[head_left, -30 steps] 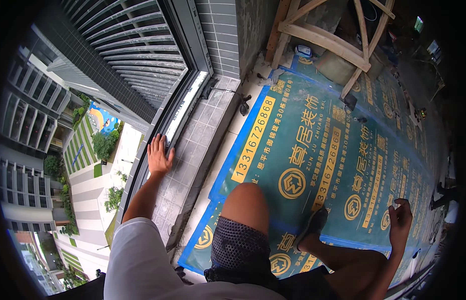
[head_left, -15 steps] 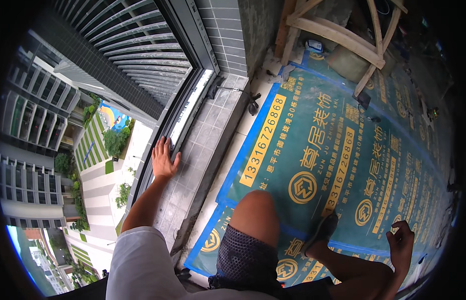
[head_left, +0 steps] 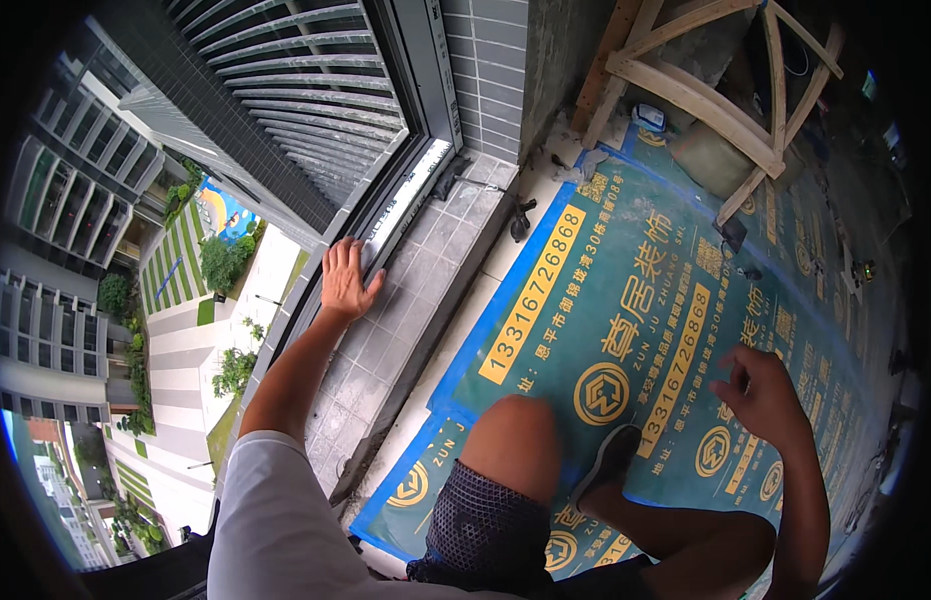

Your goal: The recorder is installing and securing a window frame in a high-rise building under renovation.

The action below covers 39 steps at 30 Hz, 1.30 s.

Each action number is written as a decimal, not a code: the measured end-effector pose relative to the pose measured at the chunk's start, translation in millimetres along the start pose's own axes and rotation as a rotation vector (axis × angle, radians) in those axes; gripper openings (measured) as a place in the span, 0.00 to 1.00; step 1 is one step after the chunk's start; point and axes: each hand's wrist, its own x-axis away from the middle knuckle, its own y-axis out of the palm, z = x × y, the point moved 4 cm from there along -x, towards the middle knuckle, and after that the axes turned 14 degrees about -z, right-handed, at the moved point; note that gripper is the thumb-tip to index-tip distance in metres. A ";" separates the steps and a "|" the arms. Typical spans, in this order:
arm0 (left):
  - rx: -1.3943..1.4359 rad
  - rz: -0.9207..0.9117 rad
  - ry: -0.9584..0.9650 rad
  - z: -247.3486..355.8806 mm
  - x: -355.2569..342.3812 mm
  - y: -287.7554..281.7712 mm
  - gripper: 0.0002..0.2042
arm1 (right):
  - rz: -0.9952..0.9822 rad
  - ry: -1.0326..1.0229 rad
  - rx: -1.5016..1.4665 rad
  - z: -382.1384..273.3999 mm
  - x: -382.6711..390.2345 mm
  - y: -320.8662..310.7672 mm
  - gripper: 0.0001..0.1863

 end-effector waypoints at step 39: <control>0.257 -0.438 -0.090 -21.3 -44.4 4.5 0.40 | -0.552 -0.181 0.439 -335.1 -530.9 174.1 0.50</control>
